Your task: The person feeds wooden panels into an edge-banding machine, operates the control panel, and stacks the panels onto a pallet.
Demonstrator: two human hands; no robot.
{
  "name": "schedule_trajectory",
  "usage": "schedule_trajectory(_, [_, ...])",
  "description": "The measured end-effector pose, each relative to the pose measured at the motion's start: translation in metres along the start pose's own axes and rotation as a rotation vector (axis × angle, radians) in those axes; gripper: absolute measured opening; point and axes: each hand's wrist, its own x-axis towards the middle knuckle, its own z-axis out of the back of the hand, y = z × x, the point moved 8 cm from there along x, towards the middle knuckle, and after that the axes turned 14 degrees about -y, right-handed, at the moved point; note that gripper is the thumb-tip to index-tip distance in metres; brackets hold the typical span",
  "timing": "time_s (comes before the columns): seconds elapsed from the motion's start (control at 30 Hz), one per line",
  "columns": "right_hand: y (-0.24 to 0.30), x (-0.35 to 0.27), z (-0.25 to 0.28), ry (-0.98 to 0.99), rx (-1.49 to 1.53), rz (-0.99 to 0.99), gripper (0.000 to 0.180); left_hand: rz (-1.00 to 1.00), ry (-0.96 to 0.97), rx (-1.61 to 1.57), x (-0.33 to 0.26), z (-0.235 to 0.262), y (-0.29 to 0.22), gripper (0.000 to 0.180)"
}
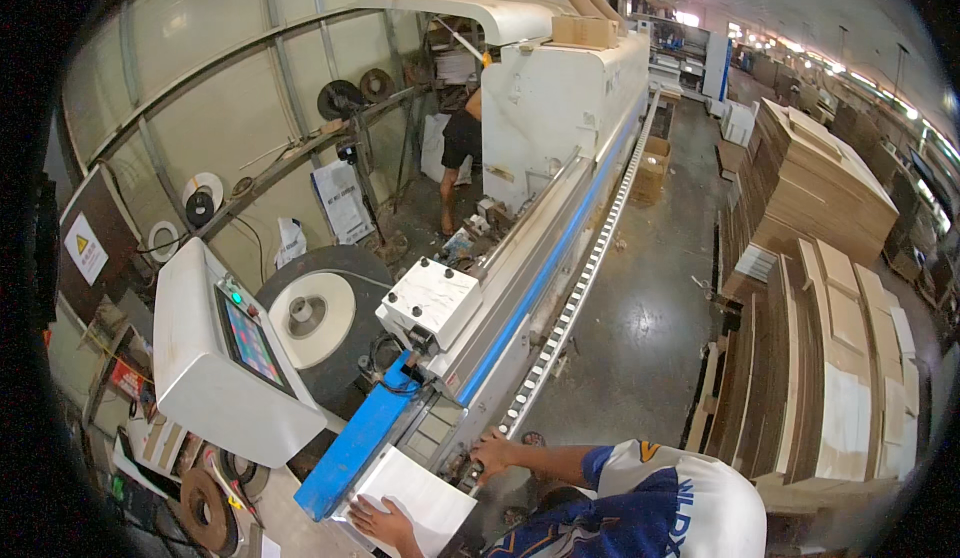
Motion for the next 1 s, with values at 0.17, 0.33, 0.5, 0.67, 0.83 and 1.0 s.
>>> schedule_trajectory(0.17, [0.008, 0.0, 0.001, 0.071, -0.033, -0.121, 0.094, -0.013, -0.02, -0.013, -0.002, -0.007, 0.007, 0.068])
schedule_trajectory(0.33, [0.009, -0.003, 0.009, 0.048, 0.048, -0.103, 0.089, -0.039, -0.101, -0.022, -0.001, -0.006, 0.006, 0.065])
schedule_trajectory(0.5, [0.003, 0.001, -0.002, -0.001, 0.101, -0.127, 0.086, -0.029, -0.101, -0.048, -0.001, -0.01, 0.01, 0.066])
schedule_trajectory(0.67, [0.002, 0.001, 0.002, -0.028, 0.147, -0.112, 0.086, -0.036, -0.174, -0.1, -0.001, -0.012, 0.012, 0.065])
schedule_trajectory(0.83, [0.004, -0.002, 0.011, -0.079, 0.11, -0.101, 0.089, -0.047, -0.22, -0.151, 0.002, -0.005, 0.008, 0.064])
schedule_trajectory(1.0, [0.004, -0.005, 0.004, -0.267, 0.117, -0.118, 0.086, -0.035, -0.196, -0.162, 0.003, 0.004, 0.006, 0.065])
